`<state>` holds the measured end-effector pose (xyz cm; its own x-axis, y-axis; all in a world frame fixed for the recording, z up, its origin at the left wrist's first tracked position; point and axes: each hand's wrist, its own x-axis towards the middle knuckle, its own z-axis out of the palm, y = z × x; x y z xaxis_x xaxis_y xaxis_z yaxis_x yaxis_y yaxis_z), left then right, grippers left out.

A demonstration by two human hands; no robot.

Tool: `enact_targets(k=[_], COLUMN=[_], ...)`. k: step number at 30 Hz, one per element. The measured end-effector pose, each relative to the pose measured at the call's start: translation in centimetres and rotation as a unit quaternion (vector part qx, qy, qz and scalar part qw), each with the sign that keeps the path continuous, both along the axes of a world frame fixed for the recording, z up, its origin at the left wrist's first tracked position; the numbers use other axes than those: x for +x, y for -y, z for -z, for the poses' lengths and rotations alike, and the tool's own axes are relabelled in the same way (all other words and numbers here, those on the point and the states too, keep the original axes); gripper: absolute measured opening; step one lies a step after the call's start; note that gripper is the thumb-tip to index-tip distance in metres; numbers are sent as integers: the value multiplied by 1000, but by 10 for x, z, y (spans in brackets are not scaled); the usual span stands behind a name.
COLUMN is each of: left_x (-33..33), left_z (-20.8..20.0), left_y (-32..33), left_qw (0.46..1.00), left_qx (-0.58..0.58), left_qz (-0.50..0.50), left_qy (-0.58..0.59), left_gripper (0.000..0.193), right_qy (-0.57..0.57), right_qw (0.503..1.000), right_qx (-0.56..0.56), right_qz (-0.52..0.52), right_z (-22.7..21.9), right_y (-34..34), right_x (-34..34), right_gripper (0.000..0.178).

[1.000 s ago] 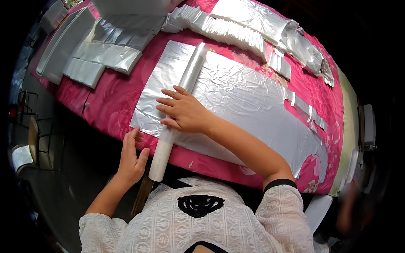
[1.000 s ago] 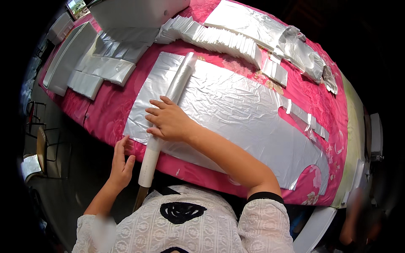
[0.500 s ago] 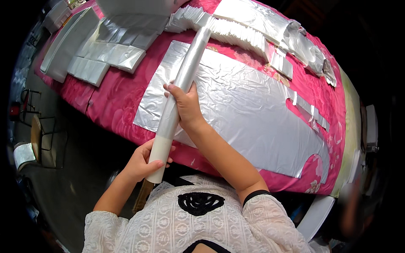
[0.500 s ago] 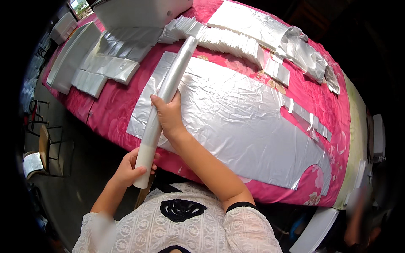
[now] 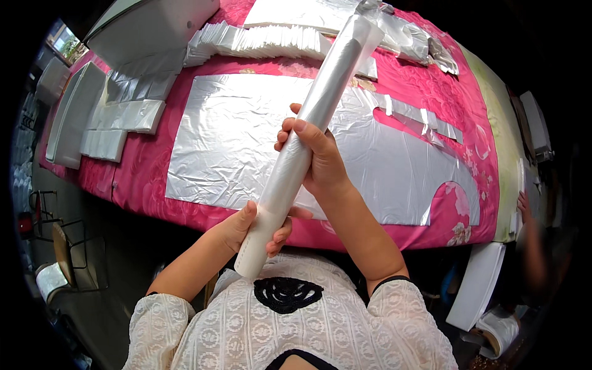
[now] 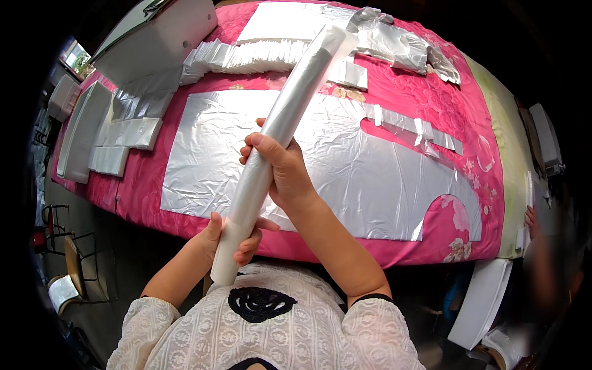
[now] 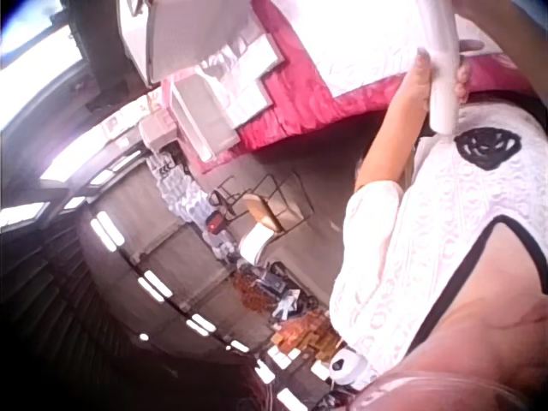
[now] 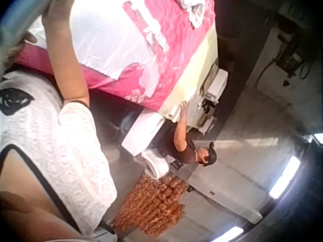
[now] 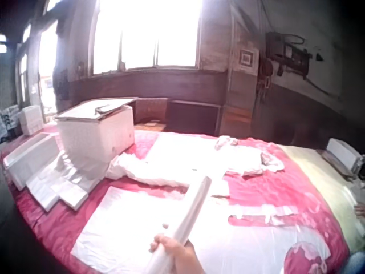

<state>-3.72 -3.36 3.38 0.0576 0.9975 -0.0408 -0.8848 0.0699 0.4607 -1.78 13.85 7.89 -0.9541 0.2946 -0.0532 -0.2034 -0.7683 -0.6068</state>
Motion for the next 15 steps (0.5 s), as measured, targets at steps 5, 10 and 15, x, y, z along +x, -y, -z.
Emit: enact_targets(k=[5,10,15], left_x=[8,12,11], left_z=[-13,3,-25], left_y=[-27,-27,-38], left_qw=[881,861,876], left_qx=[-243,-276,-207], left_qz=[-180,-213,-259], left_qy=[-364,-370,-351], left_gripper=[64,65,69], right_qy=[99,121,32], right_qw=[982,950,976], right_qx=[144,247,-88], right_qz=[68,151,-198], right_z=[21,40,87], right_y=[-6,4,20], right_x=[14,18,51], right_gripper=[54,43,36])
